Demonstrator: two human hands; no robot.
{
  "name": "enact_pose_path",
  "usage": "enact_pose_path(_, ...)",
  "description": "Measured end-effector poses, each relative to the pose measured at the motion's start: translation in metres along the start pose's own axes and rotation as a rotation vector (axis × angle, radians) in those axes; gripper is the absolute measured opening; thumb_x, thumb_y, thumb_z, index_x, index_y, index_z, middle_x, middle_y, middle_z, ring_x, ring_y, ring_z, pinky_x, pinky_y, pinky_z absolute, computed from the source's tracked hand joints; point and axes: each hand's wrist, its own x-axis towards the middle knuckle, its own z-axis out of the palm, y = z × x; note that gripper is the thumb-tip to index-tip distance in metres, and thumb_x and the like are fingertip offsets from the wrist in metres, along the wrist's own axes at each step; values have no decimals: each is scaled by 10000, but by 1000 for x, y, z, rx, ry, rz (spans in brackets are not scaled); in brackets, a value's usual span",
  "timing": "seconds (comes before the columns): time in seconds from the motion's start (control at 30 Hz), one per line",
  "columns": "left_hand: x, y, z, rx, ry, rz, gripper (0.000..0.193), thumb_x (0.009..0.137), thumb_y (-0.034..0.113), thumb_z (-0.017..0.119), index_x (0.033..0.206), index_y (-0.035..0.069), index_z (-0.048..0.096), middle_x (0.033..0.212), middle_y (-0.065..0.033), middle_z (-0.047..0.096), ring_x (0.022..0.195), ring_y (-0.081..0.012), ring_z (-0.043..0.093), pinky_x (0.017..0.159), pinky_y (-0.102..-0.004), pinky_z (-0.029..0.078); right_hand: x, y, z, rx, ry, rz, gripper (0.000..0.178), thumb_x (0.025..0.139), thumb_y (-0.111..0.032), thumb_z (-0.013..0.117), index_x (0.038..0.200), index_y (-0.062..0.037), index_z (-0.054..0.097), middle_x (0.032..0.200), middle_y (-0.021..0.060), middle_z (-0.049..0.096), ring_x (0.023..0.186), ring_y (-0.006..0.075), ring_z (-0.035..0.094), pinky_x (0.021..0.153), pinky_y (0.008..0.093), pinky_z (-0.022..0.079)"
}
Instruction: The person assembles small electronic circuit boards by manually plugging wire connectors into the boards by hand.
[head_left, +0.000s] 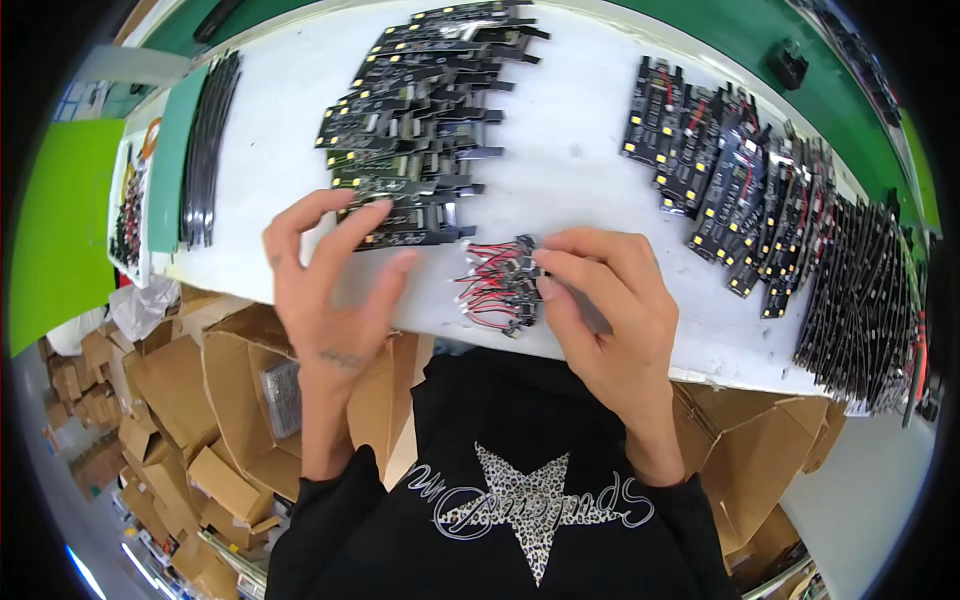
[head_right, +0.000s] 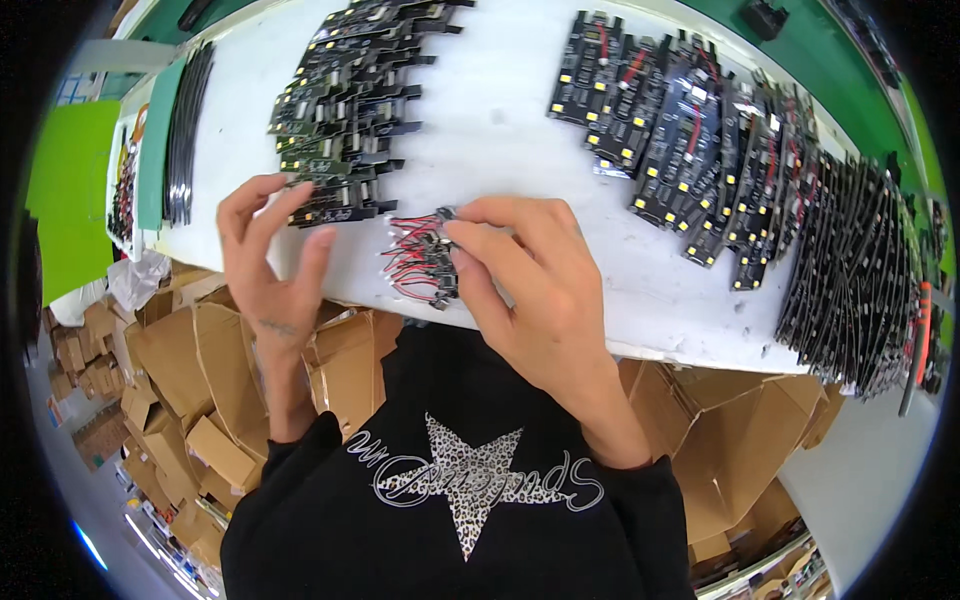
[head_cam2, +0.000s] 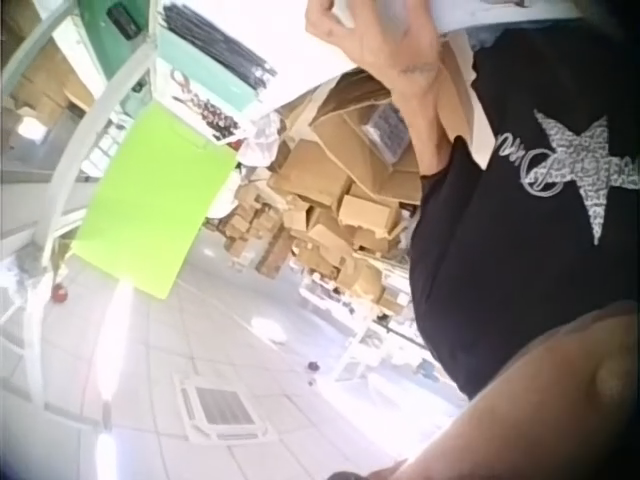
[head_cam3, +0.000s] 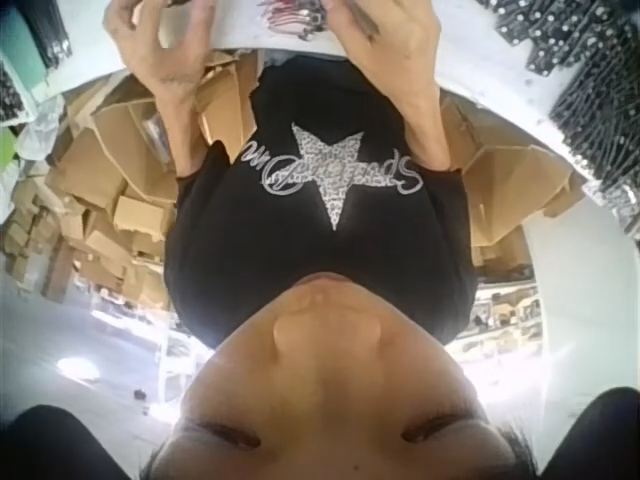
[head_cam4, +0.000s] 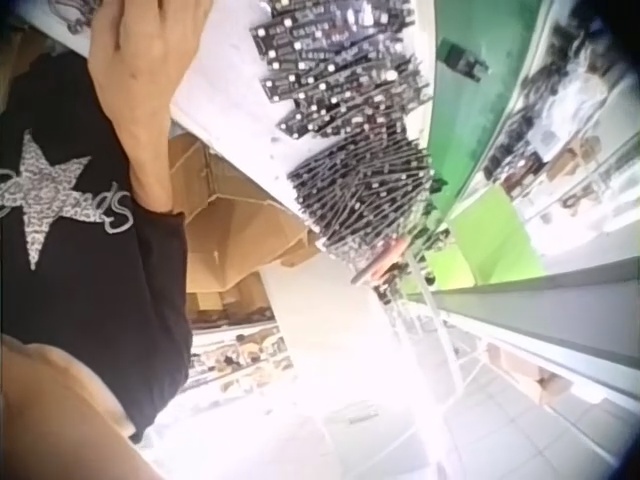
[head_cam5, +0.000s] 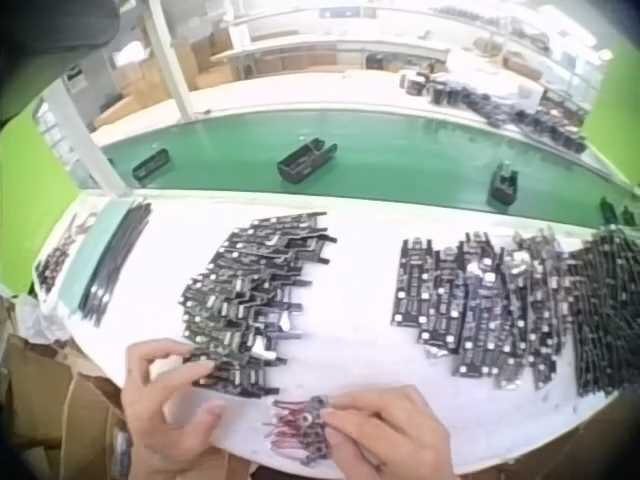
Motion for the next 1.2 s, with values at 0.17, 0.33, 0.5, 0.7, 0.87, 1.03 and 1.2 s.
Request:
enact_pose_path(0.17, 52, 35, -8, -169, -139, 78, 398, 745, -2, 792, 1131, 71, 728, 1096, -118, 633, 1024, -279, 608, 911, -367, 484, -11, 1, -10, 169, 78, 100, 191, 795, 59, 742, 976, 4, 715, 986, 108, 692, 890, 263, 664, 754, 332, 532)
enact_pose_path(0.33, 119, 87, 71, -316, -375, 446, 399, 851, 168, 763, 1210, 25, 667, 980, -138, 612, 907, -276, 626, 796, -350, 491, -21, 3, -20, 186, 224, 154, 185, 807, 67, 738, 980, 5, 719, 965, 120, 692, 844, 239, 680, 727, 308, 540)
enact_pose_path(0.5, 136, 96, 129, -192, -351, 606, 568, 804, 322, 815, 1213, -33, 643, 999, -143, 559, 900, -323, 579, 802, -391, 484, -26, 3, -18, 240, 309, 167, 179, 814, 72, 732, 982, 11, 719, 956, 121, 691, 806, 213, 676, 691, 291, 542)
enact_pose_path(0.7, 137, 105, 110, -234, -341, 488, 461, 762, 249, 848, 1137, 41, 678, 1031, -126, 569, 948, -299, 599, 832, -370, 490, -35, 7, -33, 257, 359, 170, 169, 820, 76, 725, 980, 21, 717, 952, 126, 695, 796, 198, 669, 680, 281, 536)
enact_pose_path(0.87, 125, 111, 112, -205, -353, 390, 577, 752, 301, 854, 1224, 40, 648, 1061, -116, 568, 953, -290, 599, 841, -365, 499, -35, 16, -44, 232, 364, 174, 167, 828, 76, 721, 987, 25, 715, 957, 129, 696, 785, 181, 660, 670, 269, 529)
enact_pose_path(1.03, 111, 121, 107, -104, -370, 443, 627, 731, 218, 842, 1293, 76, 606, 1071, -119, 556, 988, -316, 567, 857, -401, 501, -37, 14, -46, 229, 377, 196, 164, 831, 75, 720, 988, 26, 713, 960, 132, 697, 773, 166, 647, 663, 261, 523)
enact_pose_path(1.2, 107, 110, 106, -249, -394, 467, 554, 793, -43, 652, 1324, 106, 594, 1010, -128, 589, 986, -318, 571, 855, -404, 489, -40, 16, -53, 198, 412, 182, 169, 833, 73, 715, 994, 25, 716, 963, 130, 697, 742, 157, 629, 654, 252, 511)
